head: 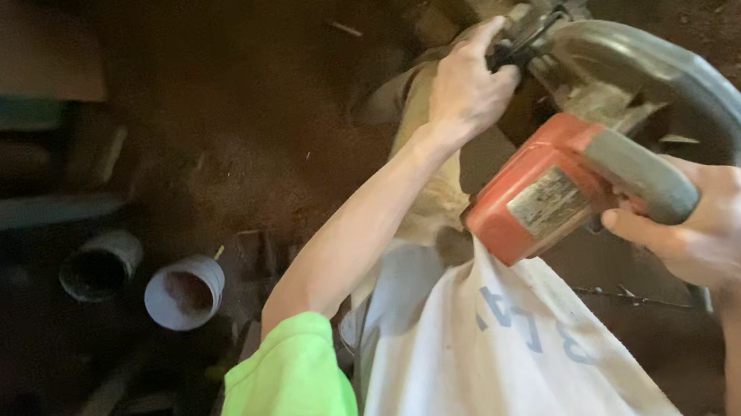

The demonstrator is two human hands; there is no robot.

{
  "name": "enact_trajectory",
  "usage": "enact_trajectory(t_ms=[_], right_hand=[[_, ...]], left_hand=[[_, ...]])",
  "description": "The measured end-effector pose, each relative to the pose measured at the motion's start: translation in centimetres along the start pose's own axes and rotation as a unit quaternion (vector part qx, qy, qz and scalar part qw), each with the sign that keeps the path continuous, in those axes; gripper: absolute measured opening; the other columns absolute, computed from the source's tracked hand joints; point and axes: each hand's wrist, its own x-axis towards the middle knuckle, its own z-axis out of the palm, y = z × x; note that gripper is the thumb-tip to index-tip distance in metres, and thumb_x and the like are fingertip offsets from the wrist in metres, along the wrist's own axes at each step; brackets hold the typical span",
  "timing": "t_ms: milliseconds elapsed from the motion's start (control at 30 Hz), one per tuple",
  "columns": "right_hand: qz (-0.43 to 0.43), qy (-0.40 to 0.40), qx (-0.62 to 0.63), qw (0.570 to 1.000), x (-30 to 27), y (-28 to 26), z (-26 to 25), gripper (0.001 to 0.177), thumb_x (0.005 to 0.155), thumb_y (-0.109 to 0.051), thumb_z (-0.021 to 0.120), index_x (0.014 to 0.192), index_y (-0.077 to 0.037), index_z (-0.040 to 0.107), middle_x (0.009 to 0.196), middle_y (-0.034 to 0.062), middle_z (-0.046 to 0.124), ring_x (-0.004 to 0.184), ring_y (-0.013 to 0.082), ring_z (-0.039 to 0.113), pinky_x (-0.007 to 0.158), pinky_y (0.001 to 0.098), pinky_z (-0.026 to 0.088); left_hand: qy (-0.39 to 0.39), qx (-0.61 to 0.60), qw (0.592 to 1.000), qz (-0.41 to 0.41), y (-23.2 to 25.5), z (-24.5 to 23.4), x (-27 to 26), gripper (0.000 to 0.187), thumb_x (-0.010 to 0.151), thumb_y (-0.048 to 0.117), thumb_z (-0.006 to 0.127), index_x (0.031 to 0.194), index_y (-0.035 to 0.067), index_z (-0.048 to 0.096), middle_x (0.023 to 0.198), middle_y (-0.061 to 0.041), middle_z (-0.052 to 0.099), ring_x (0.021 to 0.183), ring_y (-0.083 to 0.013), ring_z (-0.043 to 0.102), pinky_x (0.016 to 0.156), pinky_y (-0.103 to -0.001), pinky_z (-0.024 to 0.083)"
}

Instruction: The person uses a circular saw to cut a wooden plank into smaller pieces. They repeatedly position the plank on a log, cut it, and then reposition the remaining piece for the next cut.

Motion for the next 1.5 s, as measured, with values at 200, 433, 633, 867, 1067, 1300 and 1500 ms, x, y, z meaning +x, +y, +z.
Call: enact_trajectory(t_ms=[200,433,633,867,1067,1300,1500], right_hand=[[0.046,-0.002,0.016,0.999,-0.1,-0.1,0.5,0.024,0.075,-0.014,0.084,0.091,-0.002,0.072,0.070,0.0052,0.065,0.059,0.0136,0.056,0.056,0.0324,0.047],[0.037,-0.018,0.050,0.998,-1.5,0.4,0.2,0.021,0.072,-0.015,0.083,0.089,-0.005,0.075,0.074,0.0086,0.069,0.064,0.0168,0.062,0.065,0.0348,0.053],[0.084,-0.111,0.022,0.990,-1.9,-1.2,-0.4,0.042,0.073,-0.028,0.082,0.113,-0.015,0.073,0.079,0.0194,0.075,0.076,0.0372,0.075,0.072,0.0451,0.059],[0.017,-0.191,0.041,0.981,-0.3,-3.2,-0.6,0.051,0.064,-0.017,0.071,0.114,-0.011,0.066,0.079,0.0226,0.072,0.076,0.0415,0.072,0.072,0.0518,0.058],[-0.020,-0.209,0.121,0.970,1.1,-4.4,0.3,0.046,0.066,-0.016,0.069,0.111,-0.004,0.066,0.077,0.0232,0.071,0.072,0.0429,0.072,0.070,0.0531,0.058],[-0.061,-0.194,0.172,0.964,1.6,-5.8,2.4,0.045,0.067,-0.018,0.073,0.108,-0.002,0.065,0.082,0.0244,0.071,0.073,0.0443,0.071,0.069,0.0545,0.056],[-0.100,-0.209,0.172,0.957,2.1,-6.0,4.4,0.050,0.060,-0.021,0.075,0.102,0.004,0.063,0.080,0.0251,0.071,0.073,0.0421,0.072,0.067,0.0509,0.058]], left_hand=[[0.006,0.005,1.000,0.004,0.9,-0.8,-0.4,0.071,0.075,0.029,0.067,0.143,0.014,0.056,0.138,-0.019,0.065,0.125,-0.0373,0.063,0.106,-0.042,0.049],[-0.014,0.030,0.998,-0.053,1.0,0.0,-2.4,0.083,0.073,0.034,0.069,0.148,0.007,0.048,0.121,-0.023,0.072,0.113,-0.0385,0.070,0.099,-0.042,0.053],[-0.011,0.022,0.995,-0.099,2.2,-0.5,-4.6,0.075,0.078,0.024,0.070,0.147,0.003,0.051,0.112,-0.019,0.076,0.100,-0.0267,0.075,0.093,-0.035,0.056],[-0.026,0.047,0.987,-0.154,2.7,-3.4,-3.6,0.064,0.086,0.011,0.064,0.147,0.001,0.047,0.113,-0.010,0.074,0.096,-0.0137,0.068,0.085,-0.027,0.055],[-0.018,-0.033,0.990,-0.137,2.1,-5.5,-3.2,0.051,0.089,0.005,0.060,0.138,-0.003,0.050,0.111,-0.008,0.068,0.094,-0.0120,0.064,0.081,-0.025,0.054],[0.057,-0.038,0.980,-0.188,-0.9,-7.6,-2.4,0.048,0.089,0.013,0.075,0.130,-0.005,0.055,0.109,-0.010,0.070,0.092,-0.0130,0.067,0.081,-0.027,0.056],[0.069,-0.079,0.979,-0.173,-2.8,-8.5,-2.6,0.050,0.087,0.013,0.077,0.128,-0.006,0.054,0.114,-0.012,0.071,0.096,-0.0145,0.069,0.083,-0.028,0.058]])
